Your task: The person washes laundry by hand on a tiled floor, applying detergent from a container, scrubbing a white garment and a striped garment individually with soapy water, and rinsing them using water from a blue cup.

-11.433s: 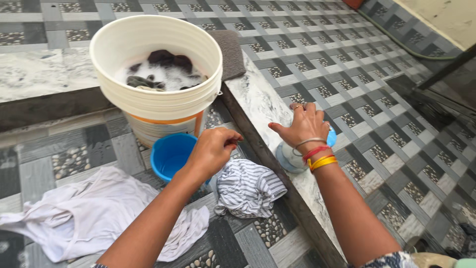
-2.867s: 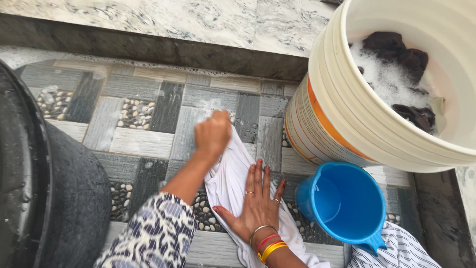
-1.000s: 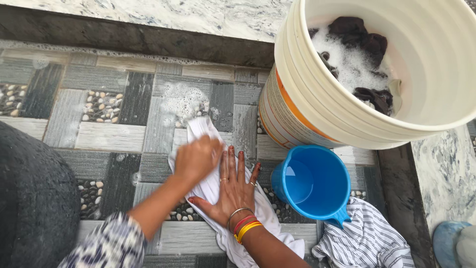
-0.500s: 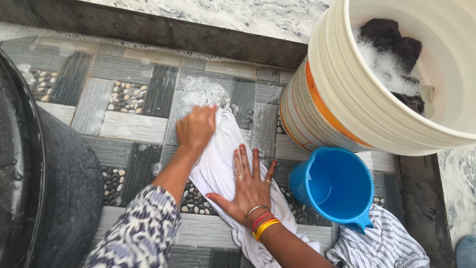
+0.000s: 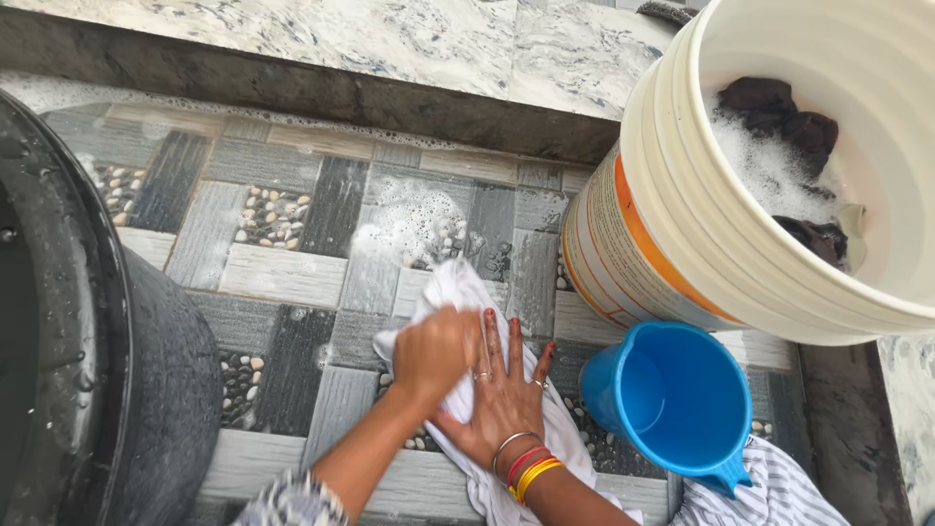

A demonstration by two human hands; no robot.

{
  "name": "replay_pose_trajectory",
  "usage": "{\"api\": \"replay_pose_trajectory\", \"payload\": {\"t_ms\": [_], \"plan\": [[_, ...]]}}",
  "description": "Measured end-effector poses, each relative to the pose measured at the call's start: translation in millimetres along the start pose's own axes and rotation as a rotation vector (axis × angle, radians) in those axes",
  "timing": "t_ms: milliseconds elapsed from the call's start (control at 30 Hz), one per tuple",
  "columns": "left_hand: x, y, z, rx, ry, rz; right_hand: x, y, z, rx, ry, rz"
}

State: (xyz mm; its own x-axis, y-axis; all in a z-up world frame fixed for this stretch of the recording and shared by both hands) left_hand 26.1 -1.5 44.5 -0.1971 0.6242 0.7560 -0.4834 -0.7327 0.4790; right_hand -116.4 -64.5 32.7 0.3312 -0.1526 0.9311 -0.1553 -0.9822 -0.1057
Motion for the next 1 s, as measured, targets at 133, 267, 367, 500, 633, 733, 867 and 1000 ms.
{"api": "replay_pose_trajectory", "payload": {"t_ms": [133, 267, 367, 500, 633, 733, 867, 1000], "plan": [[-26, -28, 22, 0.064, -0.133, 0.036, 15, -3, -1, 0.073, 0.227, 0.006], [-24, -18, 27, -0.064, -0.025, 0.137, 5, -3, 0, 0.096, 0.218, 0.020], [-47, -5, 25, -0.118, -0.117, 0.141, 24, -3, 0, 0.179, 0.469, -0.010], [-43, -29, 47, -0.175, -0.037, 0.231, 2, -11, -2, 0.158, 0.385, -0.007], [-84, -6, 2, -0.108, -0.394, 0.289, 7, -4, 3, 0.158, 0.392, 0.007], [-60, -23, 43, -0.140, -0.197, 0.306, 18, -10, -1, 0.213, 0.486, 0.011], [-38, -25, 66, -0.105, -0.034, 0.294, 7, 0, 4, 0.129, 0.380, 0.010], [-58, 12, 21, -0.100, -0.368, 0.239, 25, -11, -2, 0.209, 0.533, -0.027]]}}
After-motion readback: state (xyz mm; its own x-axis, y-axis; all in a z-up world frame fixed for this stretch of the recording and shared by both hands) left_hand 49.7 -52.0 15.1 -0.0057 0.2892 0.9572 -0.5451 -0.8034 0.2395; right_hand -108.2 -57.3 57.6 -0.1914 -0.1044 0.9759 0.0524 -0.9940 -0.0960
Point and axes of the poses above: each hand's wrist, its own z-axis towards the middle knuckle, its own x-axis out of the back of the hand, y = z × x, the point moved 10 cm from there along z, towards the middle knuckle
